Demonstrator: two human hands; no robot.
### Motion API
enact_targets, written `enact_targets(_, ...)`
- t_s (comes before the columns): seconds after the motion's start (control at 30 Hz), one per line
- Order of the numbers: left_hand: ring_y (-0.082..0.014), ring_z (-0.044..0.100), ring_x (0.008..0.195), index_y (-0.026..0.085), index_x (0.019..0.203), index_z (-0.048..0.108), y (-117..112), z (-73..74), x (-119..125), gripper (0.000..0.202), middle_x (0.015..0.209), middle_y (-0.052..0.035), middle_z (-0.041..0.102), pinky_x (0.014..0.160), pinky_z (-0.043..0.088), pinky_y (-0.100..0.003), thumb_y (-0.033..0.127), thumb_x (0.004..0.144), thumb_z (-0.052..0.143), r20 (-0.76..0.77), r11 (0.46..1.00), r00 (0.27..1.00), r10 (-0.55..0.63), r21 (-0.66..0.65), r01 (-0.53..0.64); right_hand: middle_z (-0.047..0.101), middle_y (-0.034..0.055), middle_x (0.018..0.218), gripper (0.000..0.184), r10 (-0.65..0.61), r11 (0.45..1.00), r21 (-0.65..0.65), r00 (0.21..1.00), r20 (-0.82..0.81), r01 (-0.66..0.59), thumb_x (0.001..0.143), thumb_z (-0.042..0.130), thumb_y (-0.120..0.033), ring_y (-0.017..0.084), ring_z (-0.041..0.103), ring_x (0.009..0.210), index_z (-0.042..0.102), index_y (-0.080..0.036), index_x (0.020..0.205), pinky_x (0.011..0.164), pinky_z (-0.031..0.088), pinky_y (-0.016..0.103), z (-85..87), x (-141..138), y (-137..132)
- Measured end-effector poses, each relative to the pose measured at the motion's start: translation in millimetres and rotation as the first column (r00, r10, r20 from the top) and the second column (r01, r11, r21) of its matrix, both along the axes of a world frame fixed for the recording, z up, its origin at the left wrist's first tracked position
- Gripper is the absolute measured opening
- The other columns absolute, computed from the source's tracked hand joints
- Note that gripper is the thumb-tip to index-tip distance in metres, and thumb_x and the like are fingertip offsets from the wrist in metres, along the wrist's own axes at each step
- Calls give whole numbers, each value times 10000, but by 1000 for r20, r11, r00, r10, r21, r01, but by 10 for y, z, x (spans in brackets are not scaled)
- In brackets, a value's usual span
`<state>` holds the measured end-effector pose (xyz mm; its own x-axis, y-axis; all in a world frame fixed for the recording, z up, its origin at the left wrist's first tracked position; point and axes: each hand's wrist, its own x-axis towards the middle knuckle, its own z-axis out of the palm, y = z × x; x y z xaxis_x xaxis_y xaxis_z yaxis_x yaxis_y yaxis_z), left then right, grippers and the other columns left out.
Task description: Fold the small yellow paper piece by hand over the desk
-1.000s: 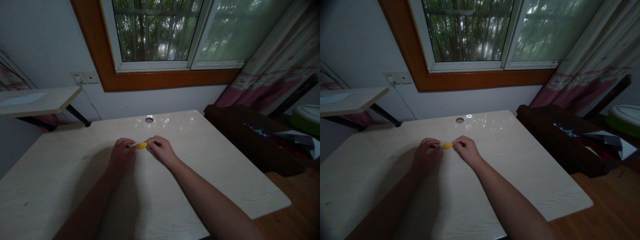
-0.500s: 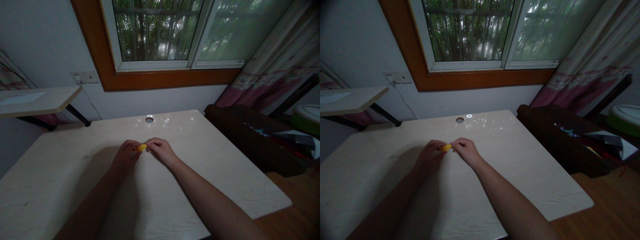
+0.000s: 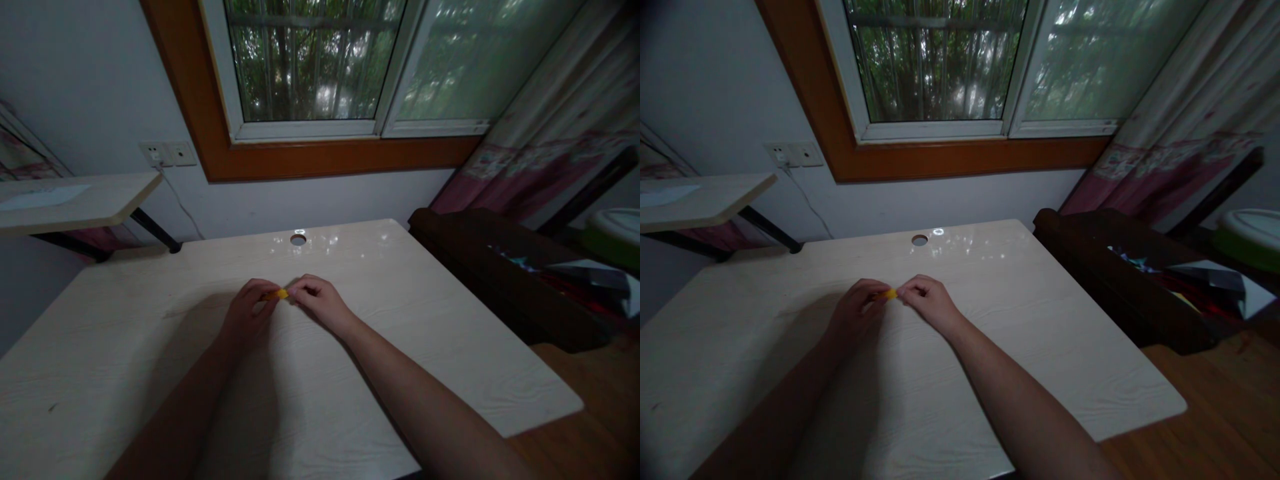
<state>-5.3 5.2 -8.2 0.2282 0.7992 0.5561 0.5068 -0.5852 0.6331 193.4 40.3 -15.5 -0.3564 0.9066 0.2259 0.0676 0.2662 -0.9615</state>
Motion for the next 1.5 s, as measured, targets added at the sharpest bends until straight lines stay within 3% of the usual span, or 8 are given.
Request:
enact_targets(0.2, -171, 621, 906, 224, 1000, 649, 11, -5, -18, 121, 963, -57, 648, 811, 536, -319, 251, 911, 571, 10, 1000, 1000, 8, -29, -8, 661, 37, 805, 217, 2, 999, 49, 999, 47, -4, 838, 669, -387, 132, 603, 713, 714, -176, 816, 667, 475, 258, 39, 0, -25)
enact_targets(0.33, -155, 624, 868, 223, 944, 664, 6, 2, -7, 98, 922, -36, 658, 778, 531, -290, 257, 908, 578, 8, 998, 999, 39, -50, -39, 664, 38, 806, 181, -14, 988, 153, 994, 108, -3, 853, 663, -354, 138, 606, 735, 724, -190, 806, 686, 473, 264, 63, 1, -32)
enact_targets(0.6, -139, 648, 769, 223, 940, 682, 9, -61, -7, 128, 908, -33, 676, 681, 551, -253, 301, 903, 586, 24, 992, 997, 77, -105, -74, 687, 59, 939, 147, -87, 946, 324, 982, 165, 29, 872, 637, -309, 143, 622, 763, 721, -230, 962, 670, 488, 260, 68, 16, -48)
enact_targets(0.93, -181, 645, 950, 231, 972, 671, 34, -120, 12, 121, 1040, -61, 672, 853, 549, -339, 255, 903, 575, -136, 998, 989, 64, 34, -60, 659, 42, 850, 94, -72, 888, 458, 966, 248, -51, 836, 620, -178, 147, 608, 748, 691, -218, 883, 684, 481, 264, 56, 4, -54)
enact_targets(1.13, -186, 636, 861, 212, 918, 663, 8, -82, 29, 102, 900, -60, 669, 811, 543, -343, 212, 900, 562, -211, 996, 975, 65, 77, -49, 674, 59, 904, 112, -92, 840, 528, 925, 369, -127, 852, 596, -191, 177, 615, 835, 677, -220, 924, 768, 485, 299, 91, 20, -69)
enact_targets(1.5, -176, 645, 840, 217, 907, 666, 10, -110, -1, 100, 900, -57, 680, 794, 545, -332, 220, 901, 567, -182, 994, 981, 62, 96, -45, 663, 64, 865, 88, -157, 794, 589, 883, 441, -153, 829, 595, -172, 182, 593, 803, 664, -215, 862, 743, 464, 299, 153, 95, -50)
